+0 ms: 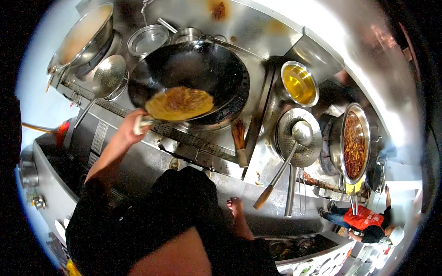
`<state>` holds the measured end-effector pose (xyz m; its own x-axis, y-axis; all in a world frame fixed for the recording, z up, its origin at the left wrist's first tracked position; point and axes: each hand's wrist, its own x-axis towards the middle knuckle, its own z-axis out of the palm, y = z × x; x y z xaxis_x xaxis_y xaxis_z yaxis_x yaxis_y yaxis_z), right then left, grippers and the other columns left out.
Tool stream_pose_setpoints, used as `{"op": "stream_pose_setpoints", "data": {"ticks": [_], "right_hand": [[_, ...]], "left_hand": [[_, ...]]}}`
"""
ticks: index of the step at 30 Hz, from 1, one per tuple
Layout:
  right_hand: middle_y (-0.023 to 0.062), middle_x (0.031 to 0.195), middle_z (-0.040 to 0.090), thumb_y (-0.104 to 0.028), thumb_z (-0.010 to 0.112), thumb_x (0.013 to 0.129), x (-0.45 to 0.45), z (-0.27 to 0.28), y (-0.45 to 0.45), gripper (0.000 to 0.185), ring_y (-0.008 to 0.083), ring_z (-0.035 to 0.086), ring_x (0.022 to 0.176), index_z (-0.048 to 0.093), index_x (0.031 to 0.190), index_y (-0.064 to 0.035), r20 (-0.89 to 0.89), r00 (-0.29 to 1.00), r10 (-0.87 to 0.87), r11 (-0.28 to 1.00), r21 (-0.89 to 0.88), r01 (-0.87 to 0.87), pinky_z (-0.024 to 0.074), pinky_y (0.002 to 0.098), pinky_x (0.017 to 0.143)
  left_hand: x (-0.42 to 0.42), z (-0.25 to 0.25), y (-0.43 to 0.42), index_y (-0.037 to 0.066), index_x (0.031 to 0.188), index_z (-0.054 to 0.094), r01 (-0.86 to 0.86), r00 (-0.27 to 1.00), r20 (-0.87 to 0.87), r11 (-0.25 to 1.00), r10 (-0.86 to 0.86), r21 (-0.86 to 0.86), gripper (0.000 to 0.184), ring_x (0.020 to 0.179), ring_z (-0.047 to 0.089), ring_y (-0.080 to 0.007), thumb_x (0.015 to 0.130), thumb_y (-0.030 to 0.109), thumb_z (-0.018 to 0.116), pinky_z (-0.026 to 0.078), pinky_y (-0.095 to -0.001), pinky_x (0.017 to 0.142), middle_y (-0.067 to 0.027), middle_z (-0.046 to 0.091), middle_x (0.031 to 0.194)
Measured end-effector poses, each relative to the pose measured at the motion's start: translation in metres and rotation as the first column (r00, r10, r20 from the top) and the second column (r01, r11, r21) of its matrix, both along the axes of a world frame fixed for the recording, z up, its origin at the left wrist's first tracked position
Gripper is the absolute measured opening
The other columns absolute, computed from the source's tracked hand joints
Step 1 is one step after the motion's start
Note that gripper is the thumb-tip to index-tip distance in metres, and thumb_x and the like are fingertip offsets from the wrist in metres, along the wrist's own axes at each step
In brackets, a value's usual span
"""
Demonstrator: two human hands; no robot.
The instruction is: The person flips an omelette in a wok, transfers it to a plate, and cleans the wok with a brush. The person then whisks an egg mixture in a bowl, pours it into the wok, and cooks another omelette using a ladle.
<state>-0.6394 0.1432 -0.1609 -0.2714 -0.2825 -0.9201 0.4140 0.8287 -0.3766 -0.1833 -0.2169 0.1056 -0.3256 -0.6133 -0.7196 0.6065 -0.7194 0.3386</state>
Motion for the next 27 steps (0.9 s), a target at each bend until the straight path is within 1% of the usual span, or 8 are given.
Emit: {"op": "stream_pose_setpoints", "data": {"ticks": [3,6,9,12,14,20,23,27], "right_hand": [[0.0109,0.079,0.065,-0.017,0.051,0.092,-0.014,-0.025,0.005,0.015,0.0177,0.059,0.052,0.055,0.1,-0.0048,-0.026,0.997,0.077,0.997,0.022,-0.077,0.0416,0.0263,0.042],[0.0106,0.08,0.066,-0.018,0.053,0.091,-0.013,-0.032,-0.001,0.016,0.0181,0.06,0.053,0.056,0.101,-0.0047,-0.008,0.997,0.082,0.996,-0.022,-0.082,0.0425,0.0267,0.043],[0.0105,0.081,0.067,-0.019,0.054,0.091,-0.009,-0.022,-0.004,0.018,0.0179,0.061,0.055,0.056,0.102,-0.0045,-0.014,0.993,0.121,0.993,0.006,-0.121,0.0437,0.0272,0.044],[0.0114,0.083,0.067,-0.02,0.055,0.091,-0.002,-0.012,-0.013,0.022,0.0172,0.061,0.056,0.057,0.104,-0.0035,-0.01,0.995,0.103,0.994,0.028,-0.102,0.0448,0.0275,0.045],[0.0116,0.083,0.067,-0.02,0.055,0.091,-0.005,-0.021,-0.001,0.022,0.017,0.061,0.055,0.057,0.104,-0.0031,0.041,0.999,0.023,0.999,-0.042,-0.021,0.0447,0.0277,0.045],[0.0117,0.074,0.061,-0.016,0.052,0.092,-0.002,-0.028,0.012,0.018,0.0174,0.057,0.054,0.055,0.101,-0.0004,-0.008,0.997,0.08,0.996,-0.04,-0.08,0.0413,0.0266,0.043],[0.012,0.074,0.061,-0.014,0.052,0.092,0.006,-0.015,0.004,0.015,0.0176,0.057,0.053,0.053,0.101,-0.0019,0.001,0.999,0.047,0.997,0.059,-0.047,0.0397,0.0255,0.041],[0.0128,0.075,0.062,-0.012,0.052,0.092,0.009,-0.024,0.002,0.011,0.0177,0.056,0.05,0.052,0.098,-0.0038,-0.004,1.0,0.021,0.996,0.089,-0.021,0.0371,0.0254,0.037]], "left_hand": [[-0.097,-0.009,0.025,0.003,0.103,0.041,0.174,0.849,0.527,0.959,-0.032,-0.222,0.023,0.059,0.062,-0.0211,0.086,0.014,0.052,0.05,-0.0312,0.042,-0.0161,0.06,0.079],[-0.15,-0.009,0.066,0.002,0.112,0.034,0.024,0.763,0.63,0.968,0.144,-0.25,0.036,0.065,0.06,-0.019,0.082,0.007,0.053,0.05,-0.0309,0.048,-0.0139,0.058,0.08],[-0.112,-0.107,0.119,0.003,0.105,0.043,0.099,0.84,0.541,0.973,0.031,-0.21,0.027,0.064,0.059,-0.0197,0.082,0.011,0.056,0.048,-0.03,0.046,-0.0104,0.058,0.08],[-0.061,-0.042,0.145,0.008,0.09,0.053,0.036,0.882,0.467,0.997,-0.061,0.061,0.01,0.063,0.059,-0.0186,0.086,0.018,0.054,0.046,-0.0288,0.045,-0.0066,0.059,0.079],[-0.018,0.0,0.134,0.008,0.088,0.054,-0.149,0.988,0.059,0.982,0.143,0.118,0.013,0.059,0.058,-0.018,0.09,0.02,0.049,0.047,-0.0287,0.044,-0.0065,0.059,0.072],[-0.008,0.053,0.027,0.004,0.09,0.052,0.082,0.968,-0.238,0.996,-0.086,-0.028,0.024,0.06,0.063,-0.0245,0.094,0.026,0.045,0.05,-0.0287,0.043,-0.0128,0.061,0.073],[-0.094,-0.007,0.037,0.005,0.097,0.047,0.076,0.902,0.431,0.982,0.007,-0.175,0.018,0.059,0.061,-0.0254,0.087,0.019,0.053,0.052,-0.0317,0.045,-0.014,0.059,0.079],[-0.137,-0.046,0.082,0.005,0.103,0.046,0.259,0.754,0.656,0.91,0.02,-0.325,0.026,0.072,0.06,-0.0216,0.079,0.006,0.055,0.052,-0.035,0.051,-0.0109,0.057,0.086]]}}
